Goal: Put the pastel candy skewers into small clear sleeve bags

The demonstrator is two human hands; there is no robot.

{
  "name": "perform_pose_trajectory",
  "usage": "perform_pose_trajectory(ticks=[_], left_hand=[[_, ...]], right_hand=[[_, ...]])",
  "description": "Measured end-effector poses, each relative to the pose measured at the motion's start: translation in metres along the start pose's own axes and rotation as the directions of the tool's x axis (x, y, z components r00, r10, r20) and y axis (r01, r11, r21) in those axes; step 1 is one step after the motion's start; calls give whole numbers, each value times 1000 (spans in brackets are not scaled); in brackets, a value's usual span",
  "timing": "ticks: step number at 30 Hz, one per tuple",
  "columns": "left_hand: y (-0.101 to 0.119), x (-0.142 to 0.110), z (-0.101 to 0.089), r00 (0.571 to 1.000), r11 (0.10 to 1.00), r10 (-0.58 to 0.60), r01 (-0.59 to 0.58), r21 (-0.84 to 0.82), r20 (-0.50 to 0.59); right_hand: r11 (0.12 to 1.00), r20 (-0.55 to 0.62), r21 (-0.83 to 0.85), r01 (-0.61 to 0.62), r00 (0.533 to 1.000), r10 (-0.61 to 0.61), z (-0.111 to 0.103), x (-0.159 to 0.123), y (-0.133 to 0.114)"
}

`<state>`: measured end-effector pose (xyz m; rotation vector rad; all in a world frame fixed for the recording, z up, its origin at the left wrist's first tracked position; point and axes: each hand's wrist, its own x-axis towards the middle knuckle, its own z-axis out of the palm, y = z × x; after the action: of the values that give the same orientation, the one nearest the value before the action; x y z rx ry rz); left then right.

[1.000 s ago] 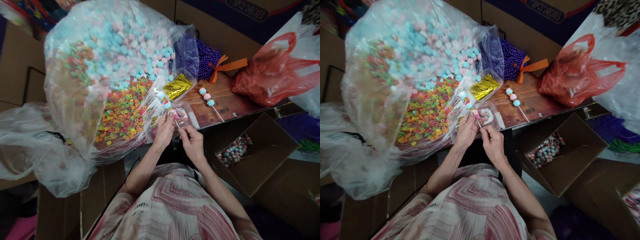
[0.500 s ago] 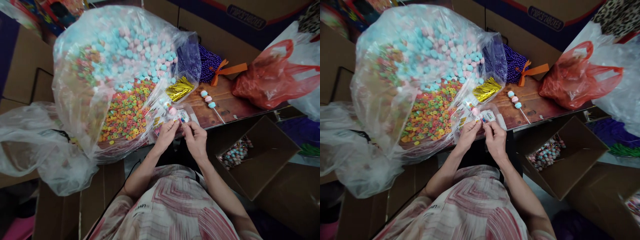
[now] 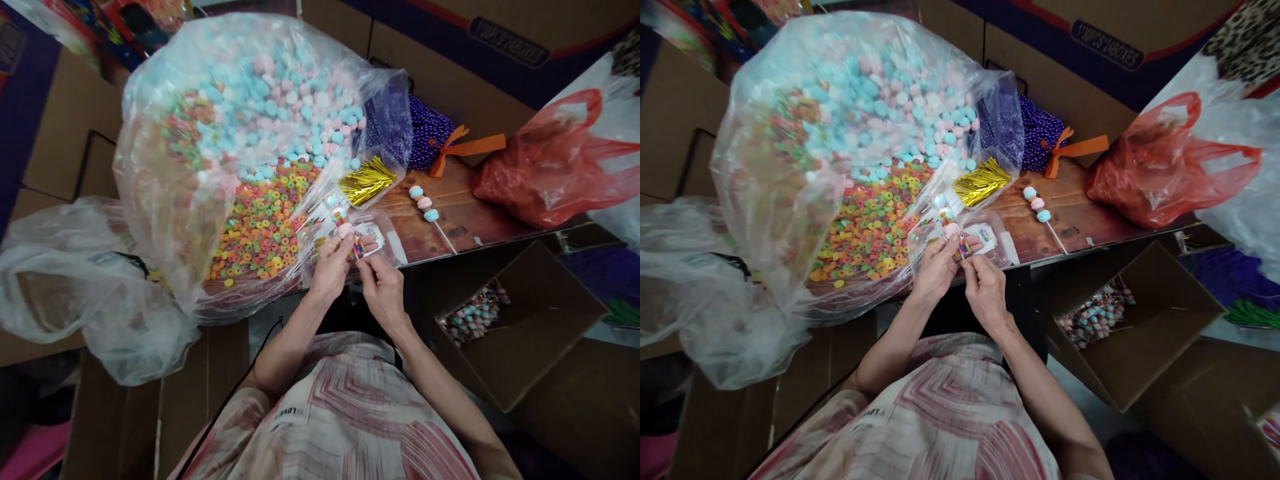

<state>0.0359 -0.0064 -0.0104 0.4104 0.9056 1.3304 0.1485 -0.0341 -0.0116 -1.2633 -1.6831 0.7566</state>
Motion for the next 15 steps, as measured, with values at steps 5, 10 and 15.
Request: perform_pose_trajectory(ticks=[5,10,15], left_hand=[[1,-4,2,996,999,45,-45,-3,79],[6,-3,-1,986,986,169,-169,-7,-11],[32,-9,-11,979,996,90,-85,-35,183]], right_hand=[[995,27,62,-73,997,71,-2,8,-4],[944,123,229,-237,969,214,1,25,-14],[639,472,491,-592,797,377,8,42,-23]])
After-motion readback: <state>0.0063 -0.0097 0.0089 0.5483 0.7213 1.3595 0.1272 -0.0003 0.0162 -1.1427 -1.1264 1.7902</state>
